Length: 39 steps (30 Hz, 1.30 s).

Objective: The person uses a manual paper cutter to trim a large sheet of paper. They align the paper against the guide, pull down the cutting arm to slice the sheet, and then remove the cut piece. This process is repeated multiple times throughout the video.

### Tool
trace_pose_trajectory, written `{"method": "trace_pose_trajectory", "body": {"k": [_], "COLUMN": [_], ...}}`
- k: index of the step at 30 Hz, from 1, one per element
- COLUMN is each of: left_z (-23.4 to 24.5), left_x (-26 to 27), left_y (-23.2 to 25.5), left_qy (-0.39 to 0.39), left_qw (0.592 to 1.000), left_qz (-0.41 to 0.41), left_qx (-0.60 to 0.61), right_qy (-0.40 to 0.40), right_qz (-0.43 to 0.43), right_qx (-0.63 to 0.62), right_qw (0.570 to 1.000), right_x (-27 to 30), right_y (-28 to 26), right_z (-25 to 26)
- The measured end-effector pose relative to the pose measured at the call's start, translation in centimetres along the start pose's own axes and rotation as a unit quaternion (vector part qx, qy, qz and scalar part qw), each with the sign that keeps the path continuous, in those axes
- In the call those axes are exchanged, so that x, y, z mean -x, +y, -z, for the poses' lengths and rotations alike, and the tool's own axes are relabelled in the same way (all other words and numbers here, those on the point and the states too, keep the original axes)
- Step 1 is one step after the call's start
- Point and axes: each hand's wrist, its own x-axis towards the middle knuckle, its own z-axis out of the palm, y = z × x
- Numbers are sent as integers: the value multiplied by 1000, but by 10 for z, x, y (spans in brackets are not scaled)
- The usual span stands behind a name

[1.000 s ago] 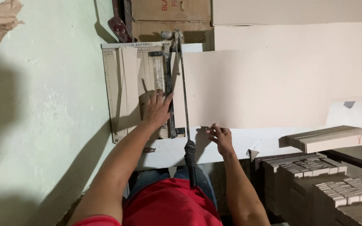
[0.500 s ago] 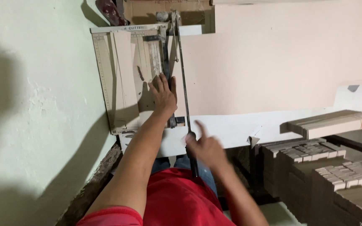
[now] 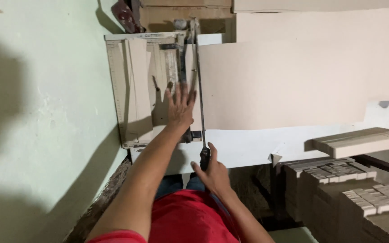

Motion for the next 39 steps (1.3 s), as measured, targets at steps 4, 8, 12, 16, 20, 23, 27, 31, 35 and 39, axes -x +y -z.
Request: {"method": "trace_pose_trajectory", "body": {"k": [4,8,12,16,20,23,27,31,35,39], "left_z": [-8,-46,-62,-14,-29,-16,18,1,0,-16], "left_x": [8,2,30,38,34,34,22,0,-4,-7], "left_y": [-9,-28,-76,-145,-163,-128,-51,-7,16,12], "left_qy": [14,61,79,-5,22,97,-49,-61,-54,-23], "left_qw": [973,937,905,939,946,958,995,998,990,991], "left_qz": [-206,-303,-362,-259,-235,-220,-83,-22,56,46], "left_qx": [-103,-161,-211,-227,-222,-158,-11,-4,-119,-122], "right_qy": [-43,59,188,170,149,122,127,101,-46,-38], "right_qz": [-49,-147,-207,-148,-116,-133,-135,-172,-160,-61], "right_qx": [-153,-443,-553,-683,-642,-601,-606,-508,-73,9], "right_qw": [986,882,785,695,743,779,774,838,983,997], "right_x": [28,-73,-110,-123,-126,-104,-121,-129,-127,5], "right_y": [-38,96,128,162,208,122,120,127,101,-52], "right_z": [74,21,45,53,25,30,28,33,49,89]}}
